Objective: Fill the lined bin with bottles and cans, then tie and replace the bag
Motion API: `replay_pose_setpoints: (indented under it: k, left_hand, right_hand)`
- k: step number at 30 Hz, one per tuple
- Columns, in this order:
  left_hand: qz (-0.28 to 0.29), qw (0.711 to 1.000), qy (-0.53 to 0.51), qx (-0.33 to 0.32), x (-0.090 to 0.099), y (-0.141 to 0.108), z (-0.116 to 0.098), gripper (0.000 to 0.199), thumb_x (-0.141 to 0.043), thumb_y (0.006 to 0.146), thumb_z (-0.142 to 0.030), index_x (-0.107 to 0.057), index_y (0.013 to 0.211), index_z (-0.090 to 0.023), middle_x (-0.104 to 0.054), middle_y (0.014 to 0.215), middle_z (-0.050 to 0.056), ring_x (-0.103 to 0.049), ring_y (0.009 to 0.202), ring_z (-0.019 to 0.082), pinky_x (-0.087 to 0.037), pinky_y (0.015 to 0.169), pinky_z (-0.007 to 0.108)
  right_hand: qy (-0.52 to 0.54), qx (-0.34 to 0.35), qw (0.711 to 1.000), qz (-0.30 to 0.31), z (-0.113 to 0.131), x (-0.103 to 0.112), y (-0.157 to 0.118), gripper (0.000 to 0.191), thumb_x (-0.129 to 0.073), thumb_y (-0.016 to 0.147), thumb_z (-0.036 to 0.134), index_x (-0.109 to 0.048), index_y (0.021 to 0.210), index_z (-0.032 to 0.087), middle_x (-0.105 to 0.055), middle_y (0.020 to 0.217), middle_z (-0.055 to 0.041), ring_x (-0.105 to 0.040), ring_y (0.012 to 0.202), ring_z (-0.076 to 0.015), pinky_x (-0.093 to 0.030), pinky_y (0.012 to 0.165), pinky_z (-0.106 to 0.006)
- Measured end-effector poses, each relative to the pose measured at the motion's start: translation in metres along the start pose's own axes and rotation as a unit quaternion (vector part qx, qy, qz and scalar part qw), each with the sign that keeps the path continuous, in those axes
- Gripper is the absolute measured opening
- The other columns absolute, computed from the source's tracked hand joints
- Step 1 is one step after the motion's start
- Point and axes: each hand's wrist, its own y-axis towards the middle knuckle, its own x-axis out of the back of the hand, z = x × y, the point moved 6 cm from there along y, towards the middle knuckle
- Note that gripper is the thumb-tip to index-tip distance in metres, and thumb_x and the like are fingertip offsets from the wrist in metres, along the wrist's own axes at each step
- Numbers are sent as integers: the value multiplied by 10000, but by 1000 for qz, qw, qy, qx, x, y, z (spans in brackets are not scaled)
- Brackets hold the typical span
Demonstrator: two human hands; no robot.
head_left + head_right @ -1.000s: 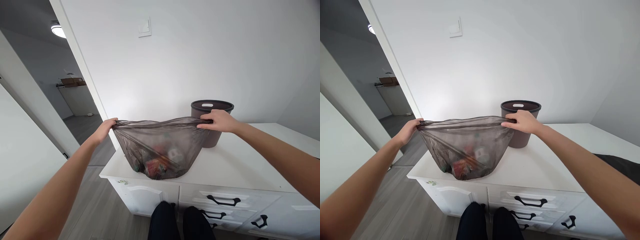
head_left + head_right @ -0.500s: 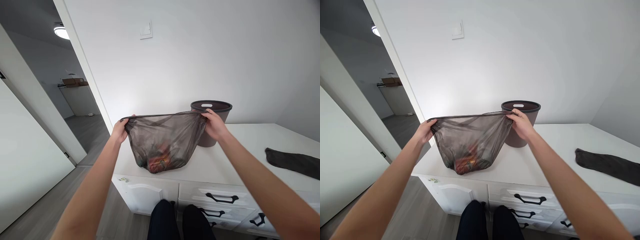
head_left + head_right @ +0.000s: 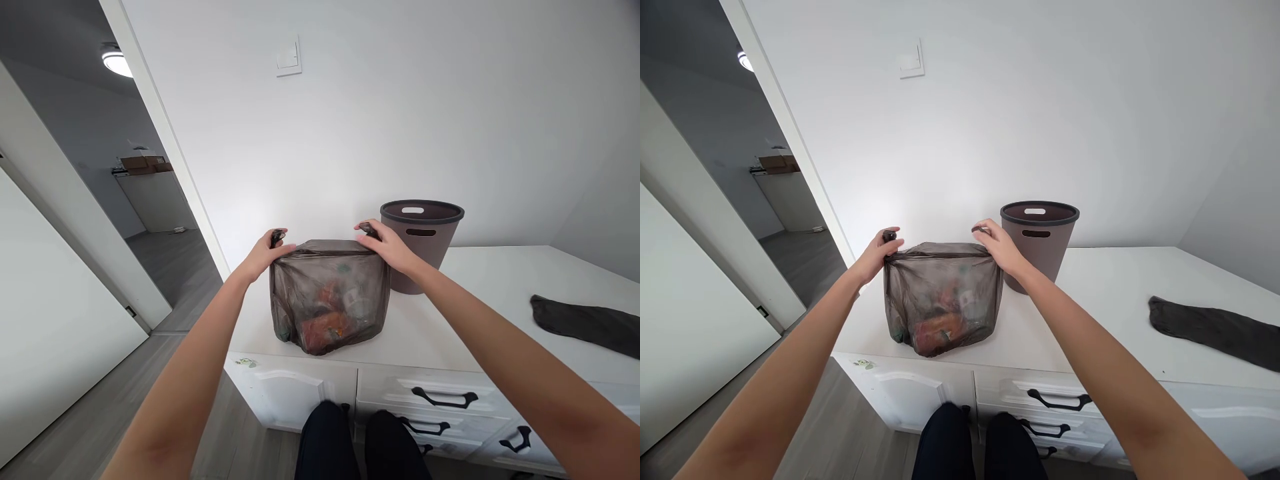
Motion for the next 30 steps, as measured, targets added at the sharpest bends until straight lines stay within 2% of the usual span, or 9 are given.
replay_pose_setpoints:
  k: [4,7,10,15,19,22,24,27,30]
  left_hand:
    - [109,968,225,-7,-2,-8,-7,657,-897,614,-423,-716,1232,-296,-634,1117,55,-617,998,252,-488,818,323]
    - [127,952,275,-31,0,-10,-9,488,-821,689,-531,-787,1114,-293,-635,1159,81,-618,1026,301,-498,874,379]
    - [90,957,271,-56,5,-11,-6,355,-679,813,-557,-814,944,-256,-647,1106,103,-610,1049,316,-481,938,423]
    - [-55,991,85,-85,10,-15,0,381,-615,895,-579,-726,973,-223,-680,1185,105,-586,1189,294,-435,1075,442]
    - [-86,975,-188,-85,0,-17,19,577,-538,887,-742,-553,1319,-360,-585,1439,75,-611,1233,253,-499,1037,435]
    - [-74,963,-249,-64,5,-25,48,832,-466,765,-916,-419,1461,-464,-522,1526,40,-568,1328,271,-499,1066,437]
    - [-31,973,-227,-18,9,-34,70,1000,-565,622,-961,-486,1446,-401,-575,1474,79,-560,1340,323,-501,1077,445]
    - [48,982,-174,59,6,-48,86,1079,-852,423,-801,-624,1328,-259,-681,1308,162,-599,1273,398,-520,1054,472]
    - [66,985,-140,78,-8,-51,71,942,-970,438,-562,-672,1257,-204,-739,1167,168,-654,1177,395,-536,1017,489]
  right_hand:
    - [-209,49,971,105,9,-8,0,478,-775,754,446,-676,1179,251,-637,1109,-67,-572,914,-221,-445,776,-337]
    - [-303,68,937,162,7,-12,2,277,-645,863,412,-749,1040,226,-621,981,-77,-574,848,-225,-425,731,-343]
    - [-328,67,926,172,2,-12,4,265,-537,925,382,-748,912,222,-586,901,-70,-559,808,-217,-393,691,-333]
    - [-265,41,952,151,-9,-11,4,338,-490,950,434,-625,737,207,-571,874,-51,-531,793,-200,-378,738,-337]
    - [-133,47,988,69,-18,-14,2,456,-435,980,548,-518,681,214,-517,803,-19,-487,770,-182,-377,770,-330]
    - [-47,67,997,-14,-23,-16,-5,471,-452,966,611,-511,704,223,-535,837,-18,-510,857,-191,-387,820,-317]
    - [-7,62,997,-50,-29,-18,-11,463,-466,956,629,-520,732,228,-553,852,-16,-522,891,-194,-394,832,-305]
    - [13,34,997,-67,-42,-22,-17,457,-487,947,632,-515,736,228,-537,797,-1,-506,830,-183,-396,791,-290]
    - [16,26,998,-47,-52,-31,-15,449,-499,941,636,-552,774,223,-565,826,-7,-508,843,-186,-395,798,-293]
